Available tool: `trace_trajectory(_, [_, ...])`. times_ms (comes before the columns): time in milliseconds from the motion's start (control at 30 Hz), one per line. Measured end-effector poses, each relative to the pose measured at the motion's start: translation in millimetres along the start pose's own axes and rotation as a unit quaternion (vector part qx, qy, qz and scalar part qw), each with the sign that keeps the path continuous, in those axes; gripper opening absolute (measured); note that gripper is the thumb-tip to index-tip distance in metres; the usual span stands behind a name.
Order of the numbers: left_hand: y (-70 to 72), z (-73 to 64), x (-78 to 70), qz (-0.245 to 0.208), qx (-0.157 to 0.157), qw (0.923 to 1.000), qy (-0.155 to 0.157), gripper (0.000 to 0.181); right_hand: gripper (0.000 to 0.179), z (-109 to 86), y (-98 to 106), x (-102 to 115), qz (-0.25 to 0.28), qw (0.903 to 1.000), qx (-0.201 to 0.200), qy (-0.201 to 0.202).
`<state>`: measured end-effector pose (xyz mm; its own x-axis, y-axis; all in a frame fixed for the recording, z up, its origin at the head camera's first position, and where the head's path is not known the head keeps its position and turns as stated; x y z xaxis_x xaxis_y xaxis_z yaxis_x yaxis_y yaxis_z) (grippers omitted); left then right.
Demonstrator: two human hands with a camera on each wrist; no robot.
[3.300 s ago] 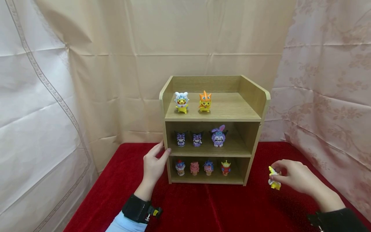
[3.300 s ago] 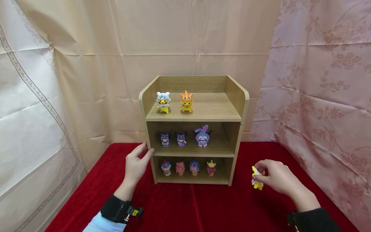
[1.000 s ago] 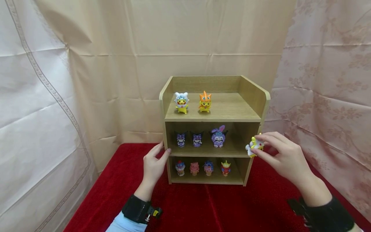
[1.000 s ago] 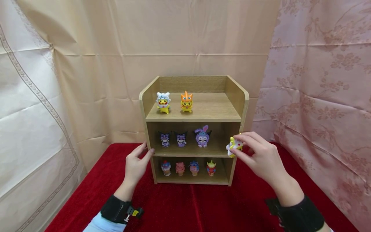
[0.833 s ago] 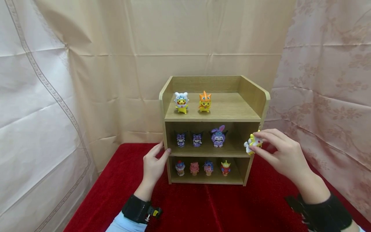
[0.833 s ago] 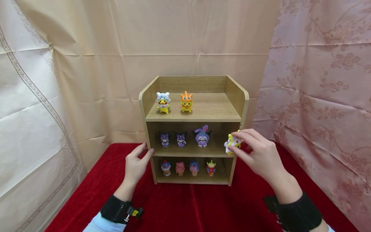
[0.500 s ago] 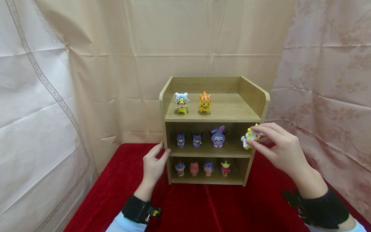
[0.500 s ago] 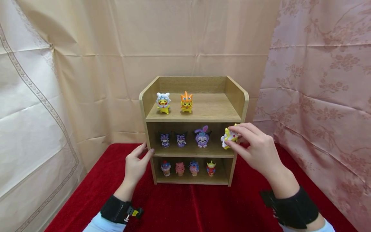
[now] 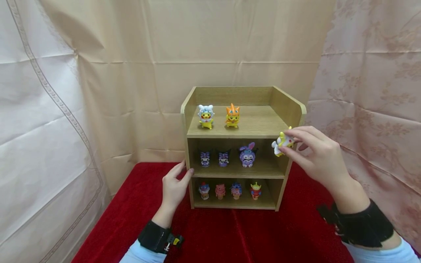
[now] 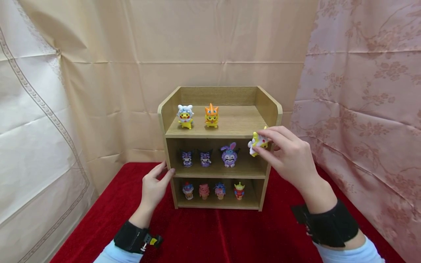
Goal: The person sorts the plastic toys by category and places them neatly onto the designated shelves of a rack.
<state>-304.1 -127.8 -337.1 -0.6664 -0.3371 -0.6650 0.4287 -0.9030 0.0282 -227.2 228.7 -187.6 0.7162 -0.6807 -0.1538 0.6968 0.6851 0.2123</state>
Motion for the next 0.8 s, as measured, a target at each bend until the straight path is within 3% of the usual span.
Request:
trace_trajectory(133, [1.6,0.1,-6.9,-0.003,0.001,1.0,0.004,0.041,0.056,9.3,-2,-1,-0.003,1.0,-0.007,-0.002])
trace_trajectory(333, [1.3,0.3,-5.1,-0.009,0.0,1.0,0.003,0.041,0.056,22.1,-8,-9,-0.004,0.9998,-0.006,-0.017])
trace_trajectory(467, [0.9,0.5,-4.0,-0.006,0.0,1.0,0.003,0.041,0.039,28.0,-12,-14,-0.006,0.9997,-0.003,-0.025])
trace_trajectory(533, [0.6,0.3,-3.3,-0.003,0.001,1.0,0.007,0.042,0.04,31.0,-15,-15,-0.013,0.9995,0.001,-0.029])
trace_trajectory(800, [-3.9,-0.3,32.4,-0.009,-0.002,0.9999,0.006,0.044,0.041,41.0,-29,-20,-0.03,0.998,0.016,-0.053])
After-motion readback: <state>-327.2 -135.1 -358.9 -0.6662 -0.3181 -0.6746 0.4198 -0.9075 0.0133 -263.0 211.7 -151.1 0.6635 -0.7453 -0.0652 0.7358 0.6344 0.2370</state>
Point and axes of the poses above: each hand's wrist, its own z-axis towards the middle knuckle, its own y-axis out of the back of the hand, x = y × z, the point moved 6 cm from there along z, towards the middle knuckle, and after that the axes turned 8 degrees about -x, right-handed, at the moved point
